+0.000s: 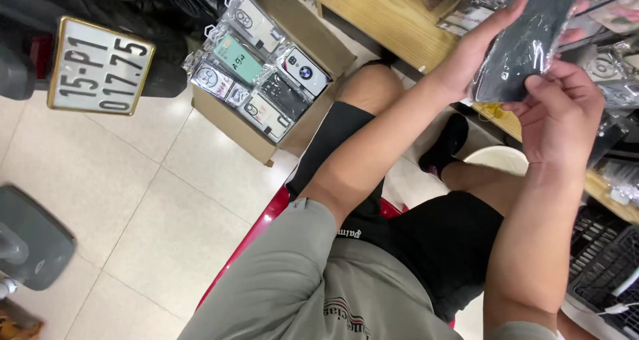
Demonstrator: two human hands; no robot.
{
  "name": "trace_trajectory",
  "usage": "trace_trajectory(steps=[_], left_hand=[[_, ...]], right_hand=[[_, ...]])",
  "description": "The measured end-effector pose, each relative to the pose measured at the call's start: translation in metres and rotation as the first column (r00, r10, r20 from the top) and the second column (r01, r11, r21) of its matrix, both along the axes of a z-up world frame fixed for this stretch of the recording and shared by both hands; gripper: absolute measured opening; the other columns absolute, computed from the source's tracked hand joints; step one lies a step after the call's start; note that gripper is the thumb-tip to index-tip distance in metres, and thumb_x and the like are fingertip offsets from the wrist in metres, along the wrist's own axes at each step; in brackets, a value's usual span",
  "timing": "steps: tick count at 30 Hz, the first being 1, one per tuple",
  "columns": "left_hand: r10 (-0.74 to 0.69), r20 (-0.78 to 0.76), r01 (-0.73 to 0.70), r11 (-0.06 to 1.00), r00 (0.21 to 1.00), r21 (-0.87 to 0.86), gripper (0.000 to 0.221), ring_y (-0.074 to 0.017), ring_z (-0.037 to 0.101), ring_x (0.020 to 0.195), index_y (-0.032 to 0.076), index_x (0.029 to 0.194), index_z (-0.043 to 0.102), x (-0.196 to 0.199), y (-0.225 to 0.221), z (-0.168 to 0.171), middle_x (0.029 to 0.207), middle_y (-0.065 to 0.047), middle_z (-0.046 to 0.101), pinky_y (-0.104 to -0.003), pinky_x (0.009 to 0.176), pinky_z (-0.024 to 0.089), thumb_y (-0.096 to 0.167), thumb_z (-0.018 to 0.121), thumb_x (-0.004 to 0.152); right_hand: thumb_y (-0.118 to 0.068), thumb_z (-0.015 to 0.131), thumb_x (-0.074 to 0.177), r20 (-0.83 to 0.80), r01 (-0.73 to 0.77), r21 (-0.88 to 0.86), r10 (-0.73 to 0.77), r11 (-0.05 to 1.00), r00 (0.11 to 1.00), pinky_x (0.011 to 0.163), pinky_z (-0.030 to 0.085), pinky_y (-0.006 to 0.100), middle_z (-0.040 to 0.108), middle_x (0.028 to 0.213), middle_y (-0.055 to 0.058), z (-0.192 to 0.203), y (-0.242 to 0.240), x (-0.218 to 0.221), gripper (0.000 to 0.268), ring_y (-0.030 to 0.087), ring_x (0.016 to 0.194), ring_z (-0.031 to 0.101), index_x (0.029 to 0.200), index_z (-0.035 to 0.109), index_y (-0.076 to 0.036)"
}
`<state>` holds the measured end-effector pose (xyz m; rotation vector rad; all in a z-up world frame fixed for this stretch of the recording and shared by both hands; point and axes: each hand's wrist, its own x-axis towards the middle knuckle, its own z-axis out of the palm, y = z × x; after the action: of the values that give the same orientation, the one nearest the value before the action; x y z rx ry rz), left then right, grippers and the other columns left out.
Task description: Cleaning a phone screen protector with a cloth, writing in a notebook, and washing a component in a bowl of water
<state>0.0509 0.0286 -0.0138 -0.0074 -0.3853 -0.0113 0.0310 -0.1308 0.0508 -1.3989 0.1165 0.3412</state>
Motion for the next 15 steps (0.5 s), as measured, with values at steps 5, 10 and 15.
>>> trace_trajectory(steps=[5, 10, 15], left_hand=[[-0.148, -0.141, 0.165, 0.979, 0.979, 0.121, 0.061, -0.0355, 0.065, 0.133, -0.003, 0.156, 0.056, 0.005, 0.022, -0.028, 0.158, -0.017, 0.057, -0.054, 0.105, 0.058, 0.047, 0.056, 0.121], [-0.176, -0.164, 0.206, 0.961, 0.971, 0.187, 0.062, -0.0403, 0.065, 0.142, 0.000, 0.163, 0.052, 0.014, 0.023, -0.024, 0.166, -0.019, 0.056, -0.057, 0.110, 0.058, 0.046, 0.055, 0.121], [-0.257, -0.262, 0.314, 0.927, 0.930, 0.205, 0.073, -0.0384, 0.066, 0.137, 0.002, 0.165, 0.045, 0.011, -0.002, -0.013, 0.166, -0.021, 0.052, -0.050, 0.104, 0.060, 0.050, 0.058, 0.113]], right_hand=[[-0.023, 0.072, 0.106, -0.038, -0.007, -0.220, -0.001, 0.975, 0.999, 0.064, 0.063, 0.024, 0.072, 0.094, 0.004, -0.056, -0.025, 0.034, 0.010, 0.014, 0.078, 0.075, 0.107, 0.068, -0.014], [-0.021, 0.072, 0.106, 0.002, 0.121, -0.396, -0.130, 0.910, 0.991, 0.061, 0.062, 0.023, 0.078, 0.097, 0.002, -0.080, -0.074, 0.065, 0.008, 0.010, 0.079, 0.079, 0.101, 0.067, -0.018], [-0.023, 0.087, 0.098, 0.235, 0.143, -0.854, 0.126, 0.500, 0.964, 0.065, 0.038, 0.034, 0.054, 0.076, -0.009, -0.145, -0.162, 0.108, 0.019, 0.006, 0.076, 0.048, 0.089, 0.072, -0.015]])
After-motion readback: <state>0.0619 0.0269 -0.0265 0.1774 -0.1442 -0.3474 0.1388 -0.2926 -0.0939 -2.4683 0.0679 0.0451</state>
